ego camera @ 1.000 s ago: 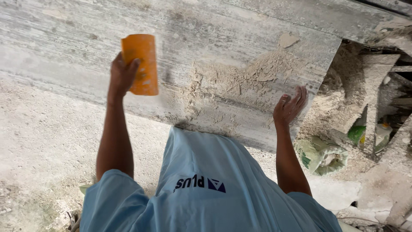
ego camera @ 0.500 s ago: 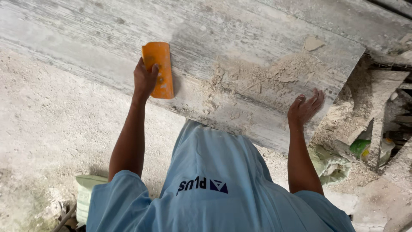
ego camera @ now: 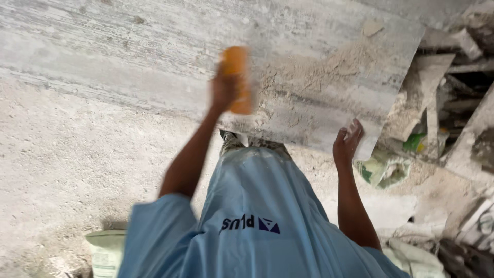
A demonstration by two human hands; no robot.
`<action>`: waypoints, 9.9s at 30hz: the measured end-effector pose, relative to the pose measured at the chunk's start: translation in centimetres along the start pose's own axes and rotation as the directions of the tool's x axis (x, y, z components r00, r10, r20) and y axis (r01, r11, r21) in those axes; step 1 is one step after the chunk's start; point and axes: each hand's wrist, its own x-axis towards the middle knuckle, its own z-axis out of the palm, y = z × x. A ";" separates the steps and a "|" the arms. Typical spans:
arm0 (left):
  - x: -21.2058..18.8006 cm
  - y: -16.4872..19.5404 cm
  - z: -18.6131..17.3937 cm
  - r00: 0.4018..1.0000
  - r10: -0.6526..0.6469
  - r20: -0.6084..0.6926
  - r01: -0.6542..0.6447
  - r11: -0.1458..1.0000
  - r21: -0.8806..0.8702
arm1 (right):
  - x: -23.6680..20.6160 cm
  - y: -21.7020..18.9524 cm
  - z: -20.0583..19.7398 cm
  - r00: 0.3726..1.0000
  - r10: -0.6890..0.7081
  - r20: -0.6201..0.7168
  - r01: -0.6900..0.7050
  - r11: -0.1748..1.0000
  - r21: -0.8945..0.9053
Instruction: The person scrubs dried plaster residue from a large wooden board and from green mold halves using an orange sponge and a brush, then scrapes hardened plaster chunks out of the inside of a bowl-shaped mold by hand and wipes its interior.
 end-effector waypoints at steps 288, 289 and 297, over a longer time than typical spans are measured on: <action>-1.8 32.9 31.0 0.539 -0.195 0.819 0.489 0.864 -0.116 | 5.6 23.2 -19.2 0.617 0.688 0.382 -0.743 0.350 0.571; -1.1 30.8 29.0 0.704 -0.140 0.696 0.323 0.936 -0.138 | 3.9 25.0 -21.3 0.669 0.644 0.371 -0.697 0.369 0.616; -10.3 27.6 23.9 0.904 -0.300 0.305 0.142 0.883 0.447 | -4.0 30.2 -26.6 0.494 0.843 0.214 -0.868 0.467 0.166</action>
